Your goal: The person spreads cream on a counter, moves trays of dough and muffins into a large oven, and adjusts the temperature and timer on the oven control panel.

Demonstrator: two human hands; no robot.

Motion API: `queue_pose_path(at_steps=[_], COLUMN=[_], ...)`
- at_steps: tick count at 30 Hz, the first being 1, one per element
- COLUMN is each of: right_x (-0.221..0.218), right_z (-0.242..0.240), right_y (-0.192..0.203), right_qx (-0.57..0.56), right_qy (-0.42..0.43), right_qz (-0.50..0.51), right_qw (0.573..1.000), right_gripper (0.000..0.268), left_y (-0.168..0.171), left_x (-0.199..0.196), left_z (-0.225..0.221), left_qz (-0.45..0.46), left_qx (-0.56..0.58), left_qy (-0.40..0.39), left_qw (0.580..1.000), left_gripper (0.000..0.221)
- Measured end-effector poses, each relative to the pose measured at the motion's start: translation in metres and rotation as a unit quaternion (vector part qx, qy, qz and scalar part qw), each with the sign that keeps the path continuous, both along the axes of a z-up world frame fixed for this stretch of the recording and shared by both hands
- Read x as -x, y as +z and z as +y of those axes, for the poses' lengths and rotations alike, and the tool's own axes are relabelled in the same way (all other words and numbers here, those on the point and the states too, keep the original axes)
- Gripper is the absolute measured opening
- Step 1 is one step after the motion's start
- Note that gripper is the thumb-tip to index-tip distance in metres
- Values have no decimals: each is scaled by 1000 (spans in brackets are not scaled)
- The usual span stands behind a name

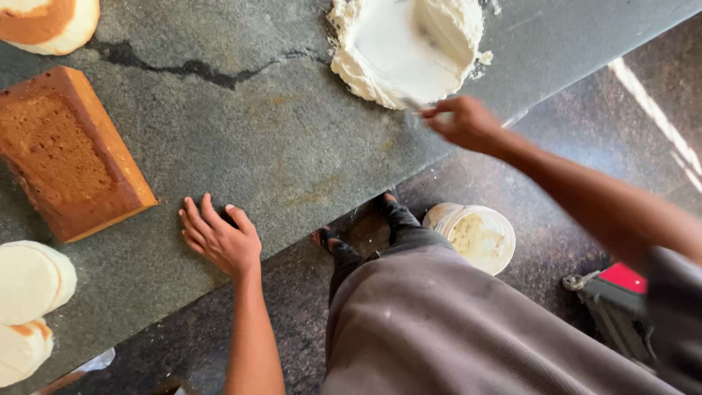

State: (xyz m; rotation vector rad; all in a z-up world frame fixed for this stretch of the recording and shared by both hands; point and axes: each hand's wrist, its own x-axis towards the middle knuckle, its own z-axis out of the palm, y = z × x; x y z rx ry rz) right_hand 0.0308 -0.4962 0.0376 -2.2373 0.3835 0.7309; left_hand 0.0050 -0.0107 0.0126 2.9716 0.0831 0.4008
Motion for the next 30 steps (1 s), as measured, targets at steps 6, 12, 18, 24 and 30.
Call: queue_pose_path(at_steps=[6, 12, 18, 24, 30], right_x=[6, 7, -29, 5, 3], right_z=[-106, -78, -39, -31, -5], right_y=[90, 11, -10, 30, 6], right_qx=[43, 139, 98, 304, 70], right_qy=[-111, 30, -55, 125, 14], right_qz=[5, -115, -16, 0, -23], right_qw=[993, 983, 993, 945, 997], right_gripper=[37, 36, 33, 37, 37], left_y=[-2, 2, -7, -6, -4], left_x=[-3, 5, -4, 0, 1], left_z=[2, 1, 5, 11, 7], left_qz=[8, 11, 8, 2, -5], left_qx=[1, 14, 4, -1, 7], left_qy=[6, 5, -1, 0, -9], left_qw=[1000, 1000, 1000, 1000, 1000], left_gripper=[43, 45, 44, 44, 44])
